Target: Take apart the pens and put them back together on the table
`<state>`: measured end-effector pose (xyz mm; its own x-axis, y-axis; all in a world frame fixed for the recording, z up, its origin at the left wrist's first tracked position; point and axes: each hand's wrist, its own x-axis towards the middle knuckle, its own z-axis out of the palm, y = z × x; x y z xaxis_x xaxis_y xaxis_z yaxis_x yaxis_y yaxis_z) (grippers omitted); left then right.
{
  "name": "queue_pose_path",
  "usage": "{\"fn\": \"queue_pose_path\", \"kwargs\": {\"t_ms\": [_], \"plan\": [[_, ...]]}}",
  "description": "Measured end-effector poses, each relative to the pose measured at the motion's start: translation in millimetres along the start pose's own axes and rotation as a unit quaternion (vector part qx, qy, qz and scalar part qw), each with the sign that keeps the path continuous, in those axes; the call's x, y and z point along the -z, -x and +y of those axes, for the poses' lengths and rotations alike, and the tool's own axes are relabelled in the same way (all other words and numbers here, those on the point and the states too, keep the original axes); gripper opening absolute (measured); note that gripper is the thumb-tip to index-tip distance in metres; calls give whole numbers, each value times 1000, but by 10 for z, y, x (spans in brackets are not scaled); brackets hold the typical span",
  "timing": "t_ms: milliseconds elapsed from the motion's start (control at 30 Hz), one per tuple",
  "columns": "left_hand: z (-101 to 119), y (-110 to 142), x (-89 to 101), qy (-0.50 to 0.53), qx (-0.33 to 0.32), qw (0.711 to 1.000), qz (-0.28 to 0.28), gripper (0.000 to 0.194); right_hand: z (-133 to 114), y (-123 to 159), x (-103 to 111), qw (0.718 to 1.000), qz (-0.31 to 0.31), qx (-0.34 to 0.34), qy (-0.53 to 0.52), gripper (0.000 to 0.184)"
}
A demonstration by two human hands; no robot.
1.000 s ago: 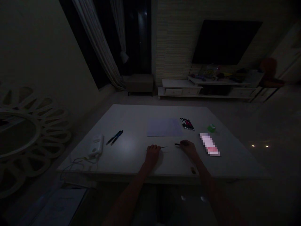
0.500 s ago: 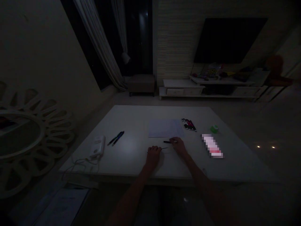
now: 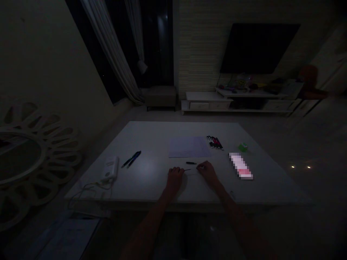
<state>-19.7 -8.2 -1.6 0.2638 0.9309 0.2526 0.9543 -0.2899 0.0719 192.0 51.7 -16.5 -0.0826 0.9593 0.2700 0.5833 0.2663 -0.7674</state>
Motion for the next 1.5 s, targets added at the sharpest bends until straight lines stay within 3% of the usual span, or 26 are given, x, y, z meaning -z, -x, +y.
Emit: {"fn": "queue_pose_path", "kwargs": {"t_ms": [267,433,633,733,967,1267,1500], "plan": [[0,3,0,6,3,1000,2,18,-119,-149,-204,999,-15,27,-6,21],[3,-11,0,-3,-1,1000,-7,16,-132,28,-164,999,19,3,-41,28],[1,4,-4,-2,-21,1000,-1,15,-305,208,-303,998,-23,48,-41,16],[-1,15,-15,5,-25,1000,1,15,-258,231,-214,998,-25,42,-36,15],[10,1,20,16,-17,1000,-12,18,88,250,239,999,33,-2,-7,18],[-18,2,-59,54,-37,998,0,22,-56,76,-80,996,-22,47,77,15],[-79,13,-112,79,-78,994,15,46,-3,135,0,998,25,42,42,22]]}}
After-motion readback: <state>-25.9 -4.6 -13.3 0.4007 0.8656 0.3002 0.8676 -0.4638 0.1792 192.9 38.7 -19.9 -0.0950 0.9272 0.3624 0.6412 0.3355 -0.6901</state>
